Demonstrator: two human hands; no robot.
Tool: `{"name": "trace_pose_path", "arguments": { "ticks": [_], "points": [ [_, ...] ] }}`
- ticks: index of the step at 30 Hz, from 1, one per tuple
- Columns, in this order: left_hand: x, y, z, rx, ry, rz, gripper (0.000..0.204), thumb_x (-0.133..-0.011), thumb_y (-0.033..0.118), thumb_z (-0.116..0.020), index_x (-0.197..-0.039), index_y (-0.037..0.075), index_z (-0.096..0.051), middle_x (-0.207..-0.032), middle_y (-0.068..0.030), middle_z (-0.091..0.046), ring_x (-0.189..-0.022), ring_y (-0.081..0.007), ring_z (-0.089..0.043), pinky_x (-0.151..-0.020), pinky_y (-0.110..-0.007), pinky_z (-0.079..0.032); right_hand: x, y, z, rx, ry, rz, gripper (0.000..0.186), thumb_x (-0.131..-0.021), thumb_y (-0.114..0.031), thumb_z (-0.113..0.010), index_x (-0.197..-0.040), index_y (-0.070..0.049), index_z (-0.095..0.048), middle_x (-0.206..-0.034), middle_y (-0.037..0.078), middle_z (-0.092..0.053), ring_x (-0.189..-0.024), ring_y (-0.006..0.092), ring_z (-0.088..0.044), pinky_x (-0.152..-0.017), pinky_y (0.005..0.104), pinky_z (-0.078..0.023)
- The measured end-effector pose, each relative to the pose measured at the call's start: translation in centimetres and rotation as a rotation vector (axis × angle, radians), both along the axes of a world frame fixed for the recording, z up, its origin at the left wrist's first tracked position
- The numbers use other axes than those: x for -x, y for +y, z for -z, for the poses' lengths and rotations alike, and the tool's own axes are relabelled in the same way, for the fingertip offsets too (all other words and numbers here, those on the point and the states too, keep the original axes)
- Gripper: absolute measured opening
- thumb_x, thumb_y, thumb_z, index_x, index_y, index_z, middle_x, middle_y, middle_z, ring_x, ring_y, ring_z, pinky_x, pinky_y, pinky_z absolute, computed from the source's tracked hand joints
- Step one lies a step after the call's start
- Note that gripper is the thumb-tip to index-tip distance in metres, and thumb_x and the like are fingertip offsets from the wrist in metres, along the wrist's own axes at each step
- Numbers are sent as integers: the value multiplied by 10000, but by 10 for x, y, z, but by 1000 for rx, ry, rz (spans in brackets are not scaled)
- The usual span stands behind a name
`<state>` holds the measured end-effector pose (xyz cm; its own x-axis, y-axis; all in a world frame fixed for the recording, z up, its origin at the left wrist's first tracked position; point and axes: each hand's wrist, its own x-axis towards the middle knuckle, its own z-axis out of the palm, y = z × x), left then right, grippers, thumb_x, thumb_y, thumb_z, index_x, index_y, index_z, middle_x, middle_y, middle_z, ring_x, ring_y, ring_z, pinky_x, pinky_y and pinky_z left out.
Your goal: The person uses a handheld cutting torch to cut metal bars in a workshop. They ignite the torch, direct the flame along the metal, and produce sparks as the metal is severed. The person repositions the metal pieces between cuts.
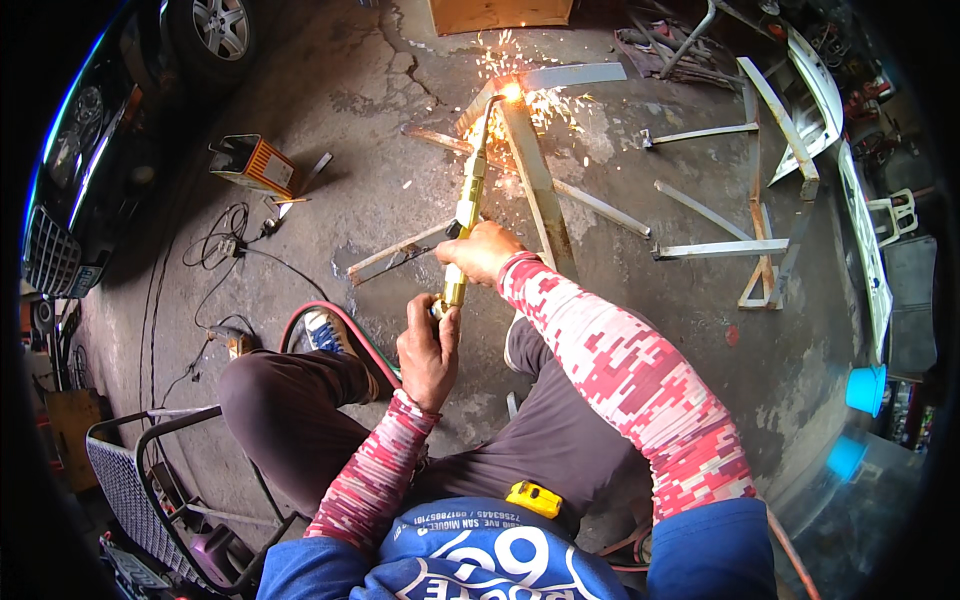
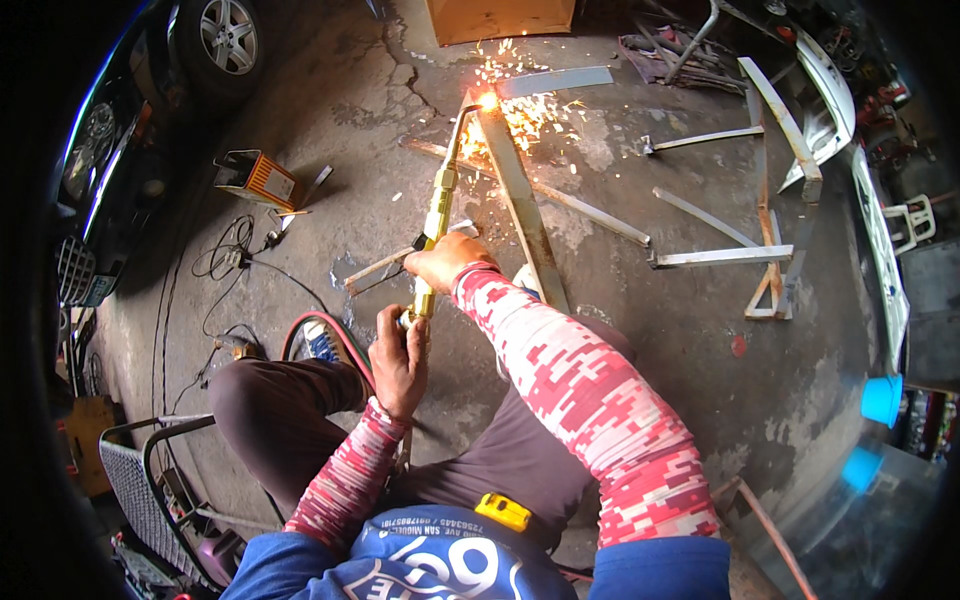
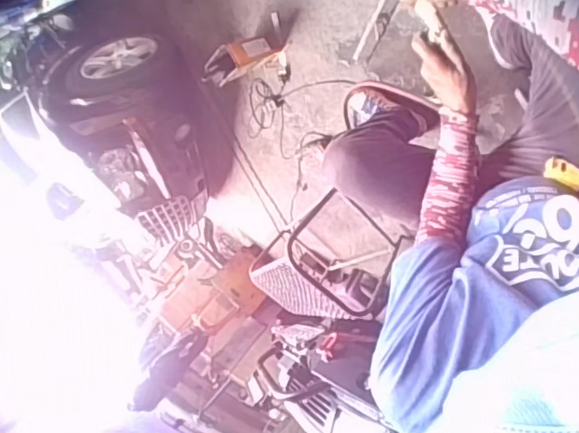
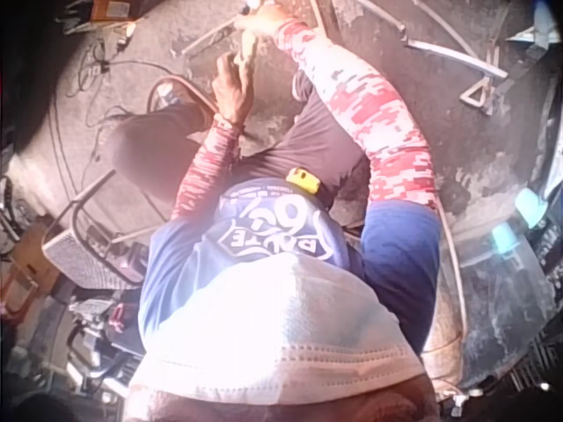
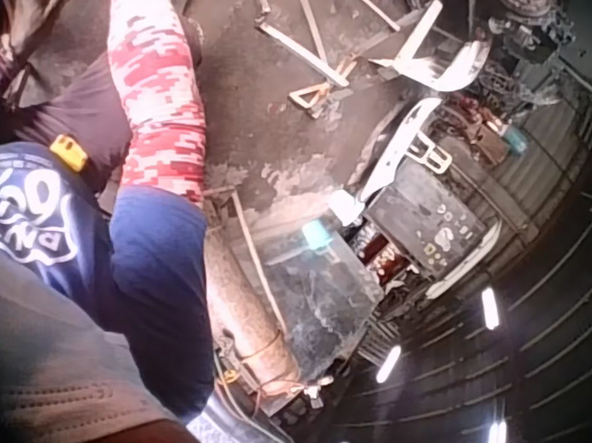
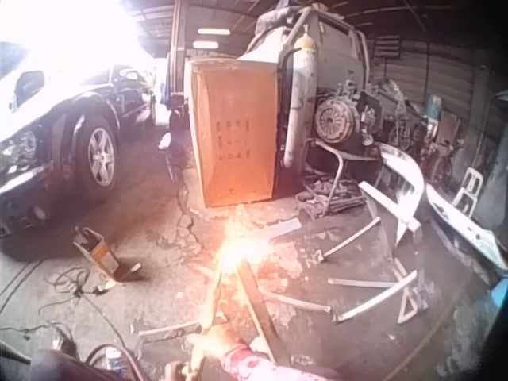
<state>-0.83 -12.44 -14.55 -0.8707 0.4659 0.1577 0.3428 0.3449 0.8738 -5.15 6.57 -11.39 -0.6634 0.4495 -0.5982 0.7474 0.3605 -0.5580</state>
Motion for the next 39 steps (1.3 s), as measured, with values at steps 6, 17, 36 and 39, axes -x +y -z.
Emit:
{"name": "trace_pose_path", "arguments": {
  "ticks": [6, 17, 36, 39],
  "points": [
    [1, 1, 1, 6, 3, 1, 305, -1042, 230, -622, -1226, 8, -525, -764, -231, -653, -680, -406, -704, -588, -446, -516, 0, 1, 7, 2, 21, 5, 403, -741, -444, -720, -782, -44, -752, -670, 90, -690, -614, 207, -684, -598, 353, -536],
    [3, 2, -1, 11, 13, 11, 296, -1045, 228, -610, -1224, 9, -524, -771, -234, -655, -684, -420, -700, -585, -462, -516, -1, 3, -4, 12, 10, -12, 443, -761, -472, -717, -804, -33, -756, -680, 97, -693, -624, 211, -687, -601, 359, -533],
    [0, 2, -8, 1, -81, 29, 244, -1035, 127, -575, -1249, 21, -524, -830, -218, -653, -718, -393, -696, -643, -442, -531, 3, 4, 5, 58, -79, -31, 661, -783, -506, -687, -1214, -7, -732, -1252, 246, -708, -1160, 347, -701, -1021, 389, -534],
    [1, 3, -7, -5, -64, 27, 240, -1035, 124, -577, -1244, 20, -526, -842, -225, -664, -730, -402, -702, -644, -444, -533, 2, 5, 2, 90, -63, -37, 657, -786, -510, -684, -1210, -12, -736, -1251, 235, -713, -1154, 341, -705, -1019, 387, -535]
  ]
}}
